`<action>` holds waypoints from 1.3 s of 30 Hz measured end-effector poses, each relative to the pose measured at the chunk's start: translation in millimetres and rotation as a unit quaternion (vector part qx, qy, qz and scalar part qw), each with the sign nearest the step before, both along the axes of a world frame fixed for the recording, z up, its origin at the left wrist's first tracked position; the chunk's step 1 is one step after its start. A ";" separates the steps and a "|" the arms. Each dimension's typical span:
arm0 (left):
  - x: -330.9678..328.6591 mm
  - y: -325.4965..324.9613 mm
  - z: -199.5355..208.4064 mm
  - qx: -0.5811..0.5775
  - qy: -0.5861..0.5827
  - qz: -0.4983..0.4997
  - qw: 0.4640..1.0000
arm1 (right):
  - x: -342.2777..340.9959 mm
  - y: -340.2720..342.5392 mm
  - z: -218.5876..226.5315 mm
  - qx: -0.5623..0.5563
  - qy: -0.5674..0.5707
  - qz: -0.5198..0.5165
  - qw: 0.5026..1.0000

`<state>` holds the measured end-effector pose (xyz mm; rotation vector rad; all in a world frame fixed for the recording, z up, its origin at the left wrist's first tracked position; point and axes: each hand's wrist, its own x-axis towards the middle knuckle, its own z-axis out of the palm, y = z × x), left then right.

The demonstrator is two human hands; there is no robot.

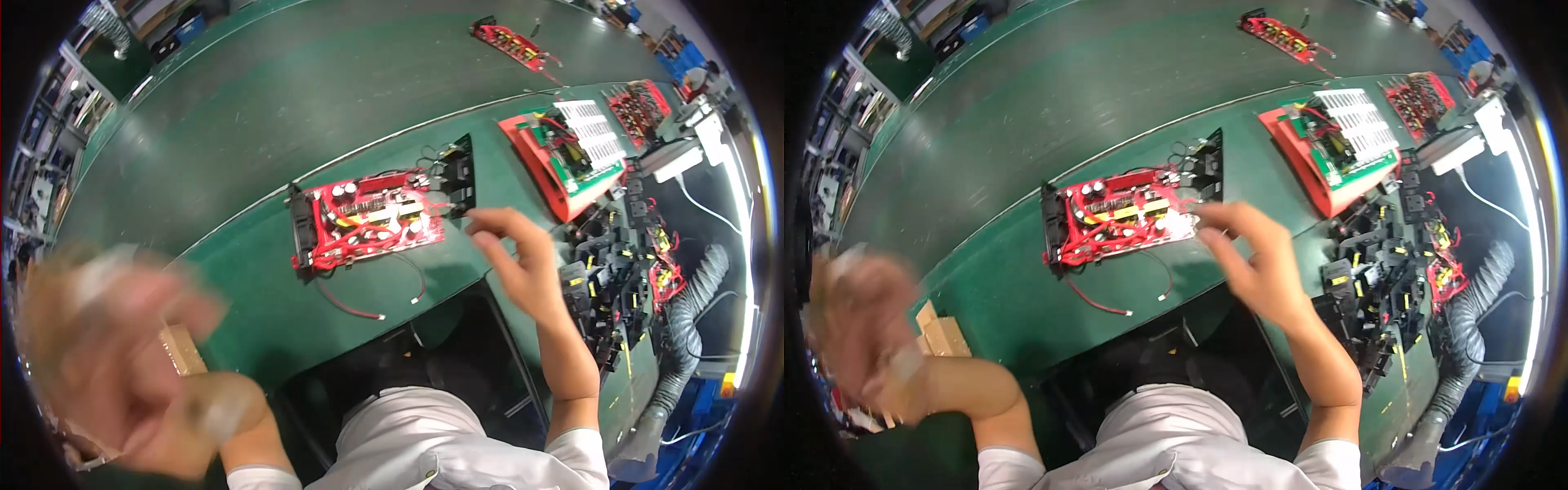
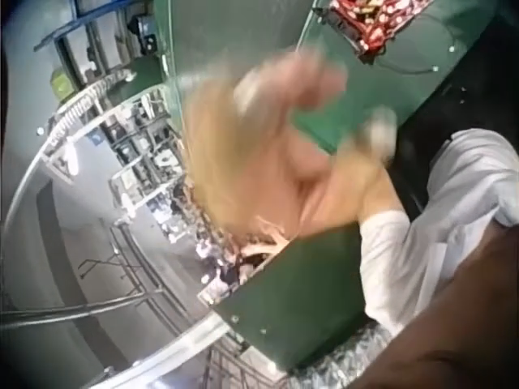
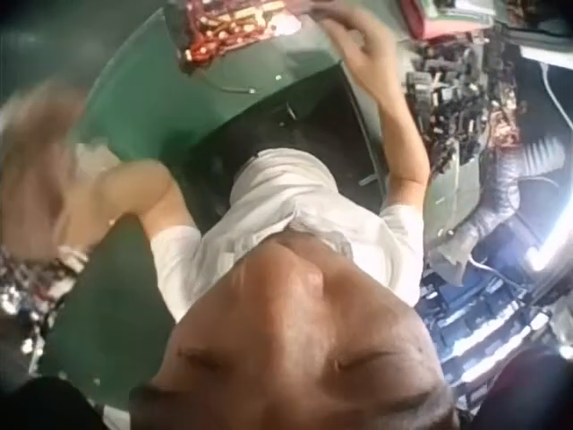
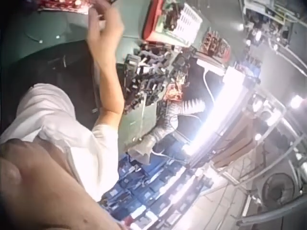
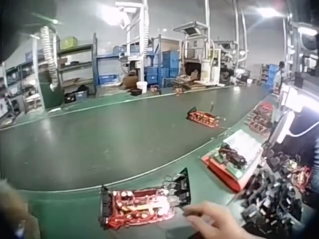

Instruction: Manually assembling electronic components, wires, and plastic parts onto printed circuit boards on a factory production line.

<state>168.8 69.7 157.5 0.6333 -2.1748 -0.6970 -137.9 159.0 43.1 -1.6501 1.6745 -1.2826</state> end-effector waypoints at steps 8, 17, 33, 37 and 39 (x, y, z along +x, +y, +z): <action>3.4 11.7 -112.1 0.145 -0.233 -0.045 0.961 | 44.6 15.8 -68.3 0.053 0.290 0.224 0.929; -8.4 6.9 -163.7 0.039 -0.070 -0.021 0.997 | 41.6 23.6 -63.1 0.089 0.208 0.204 0.952; -75.3 -24.9 -39.5 -0.059 -0.172 -0.117 0.976 | -4.7 15.9 -109.9 0.133 0.026 -0.033 0.990; -69.5 -6.7 1.6 -0.057 -0.287 -0.227 0.929 | 27.2 -17.3 -77.0 0.074 0.044 0.191 0.978; -61.7 10.9 -23.7 -0.046 -0.217 -0.188 0.957 | 38.7 -21.5 -66.6 0.097 0.044 0.150 0.983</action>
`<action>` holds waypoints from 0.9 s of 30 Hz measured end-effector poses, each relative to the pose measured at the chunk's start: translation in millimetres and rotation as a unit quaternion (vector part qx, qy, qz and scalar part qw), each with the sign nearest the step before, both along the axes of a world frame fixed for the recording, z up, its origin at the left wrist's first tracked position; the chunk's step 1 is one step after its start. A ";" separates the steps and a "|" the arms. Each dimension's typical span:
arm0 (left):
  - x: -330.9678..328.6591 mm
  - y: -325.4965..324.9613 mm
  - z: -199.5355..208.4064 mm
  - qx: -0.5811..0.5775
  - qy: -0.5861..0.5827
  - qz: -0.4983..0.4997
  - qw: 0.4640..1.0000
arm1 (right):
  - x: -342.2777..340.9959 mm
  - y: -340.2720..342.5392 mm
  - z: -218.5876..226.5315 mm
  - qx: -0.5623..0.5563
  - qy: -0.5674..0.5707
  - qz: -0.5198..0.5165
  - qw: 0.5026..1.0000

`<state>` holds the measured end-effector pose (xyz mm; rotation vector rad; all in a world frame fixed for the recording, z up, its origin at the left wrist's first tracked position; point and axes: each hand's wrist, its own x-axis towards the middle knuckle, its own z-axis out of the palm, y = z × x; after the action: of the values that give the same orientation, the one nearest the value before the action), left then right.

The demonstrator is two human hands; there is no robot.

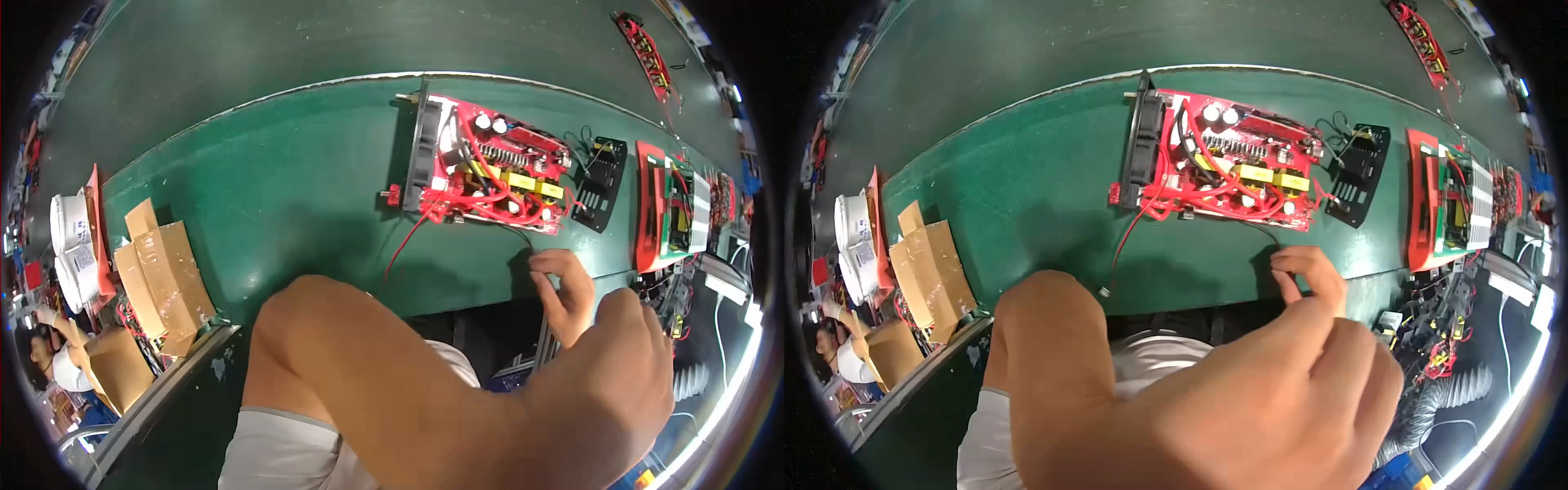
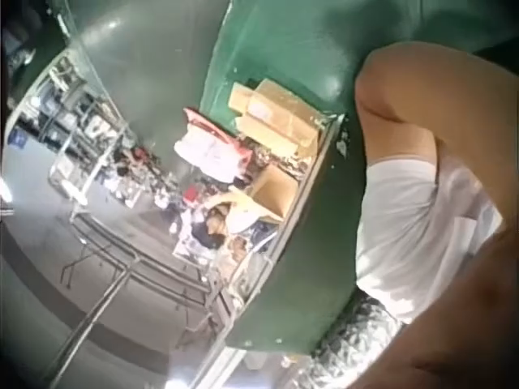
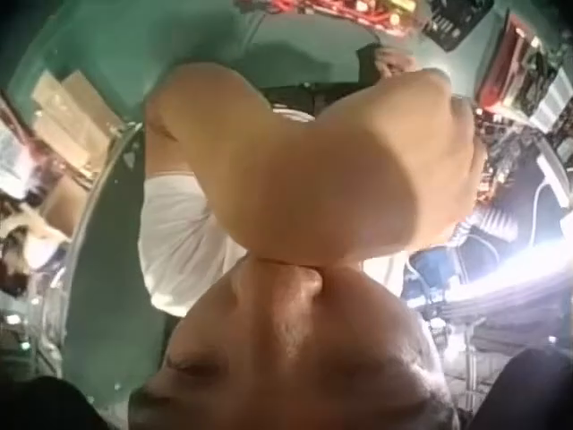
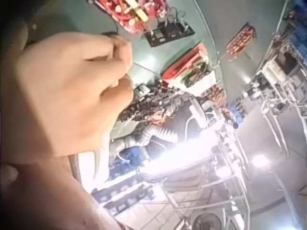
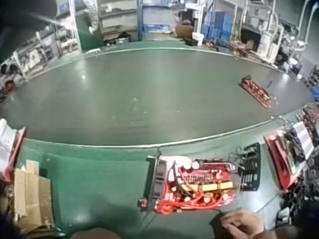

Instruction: Manually assembling electronic components, wires, and plastic parts onto printed circuit boards on a factory production line.

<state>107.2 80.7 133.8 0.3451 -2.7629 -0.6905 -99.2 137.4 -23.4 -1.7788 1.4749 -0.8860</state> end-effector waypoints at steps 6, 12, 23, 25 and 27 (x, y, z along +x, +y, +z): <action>-17.5 -1.2 1.1 -0.097 0.174 0.041 0.979 | -22.2 20.2 9.7 0.028 0.013 -0.065 0.997; -34.5 -5.6 12.3 -0.041 0.067 -0.016 0.997 | -68.3 55.2 -82.0 0.049 -0.200 0.033 0.978; 20.7 -3.8 -8.0 -0.025 0.024 0.133 0.990 | -1.2 29.0 24.3 -0.040 0.059 0.035 0.997; 0.5 -45.8 -52.9 0.076 0.069 0.254 0.962 | -30.3 41.6 -0.5 -0.020 0.063 -0.036 0.997; 36.5 -64.0 -82.8 -0.006 0.025 0.380 0.925 | -35.1 38.3 1.6 -0.048 0.051 -0.035 0.997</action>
<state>143.7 16.7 51.0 1.2744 -2.2846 -0.4547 -134.3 175.7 -21.8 -1.8766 1.5932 -0.9271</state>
